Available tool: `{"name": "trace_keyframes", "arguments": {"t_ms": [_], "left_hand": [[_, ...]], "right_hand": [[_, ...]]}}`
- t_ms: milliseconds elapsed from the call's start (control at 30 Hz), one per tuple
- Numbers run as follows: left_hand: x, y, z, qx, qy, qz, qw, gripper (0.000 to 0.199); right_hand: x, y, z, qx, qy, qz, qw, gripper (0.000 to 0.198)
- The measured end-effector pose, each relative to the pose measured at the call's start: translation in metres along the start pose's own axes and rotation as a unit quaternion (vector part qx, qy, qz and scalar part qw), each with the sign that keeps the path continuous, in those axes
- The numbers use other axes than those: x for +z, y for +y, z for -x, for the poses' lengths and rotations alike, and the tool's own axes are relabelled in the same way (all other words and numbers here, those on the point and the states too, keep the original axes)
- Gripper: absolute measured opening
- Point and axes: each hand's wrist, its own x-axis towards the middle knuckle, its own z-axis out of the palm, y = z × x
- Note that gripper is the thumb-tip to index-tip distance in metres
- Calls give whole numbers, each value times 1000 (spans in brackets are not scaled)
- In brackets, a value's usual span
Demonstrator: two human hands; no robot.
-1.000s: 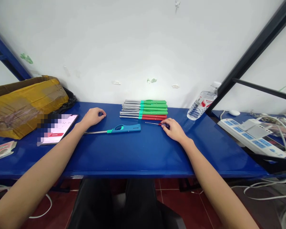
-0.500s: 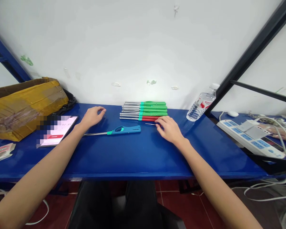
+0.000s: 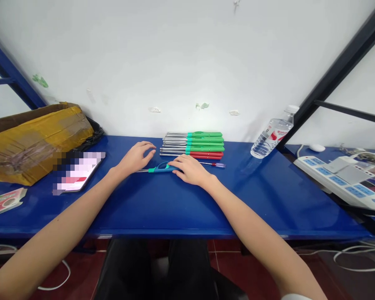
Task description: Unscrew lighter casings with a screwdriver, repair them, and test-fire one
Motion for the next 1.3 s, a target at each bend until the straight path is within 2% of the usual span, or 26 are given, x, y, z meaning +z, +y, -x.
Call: {"name": "trace_keyframes", "arguments": {"t_ms": [333, 500, 667, 767, 933, 1167, 1300], "left_hand": [[0, 16, 7, 87, -81, 9, 993, 30], [0, 10, 20, 106, -112, 10, 988, 34], [-1, -1, 26, 112, -123, 17, 986, 40], [1, 0, 26, 116, -126, 35, 985, 40], [6, 6, 25, 129, -117, 53, 983, 37], [16, 3, 26, 140, -135, 24, 981, 39], [15, 7, 27, 158, -117, 20, 980, 40]], "right_hand": [[-1, 9, 8, 33, 21, -21, 999, 32], [0, 9, 7, 39, 17, -24, 999, 31], [0, 5, 6, 57, 17, -23, 998, 36], [3, 2, 4, 65, 24, -28, 997, 43], [10, -1, 3, 53, 14, -25, 998, 39], [10, -4, 3, 43, 11, -18, 999, 38], [8, -6, 4, 56, 0, -10, 998, 45]]}}
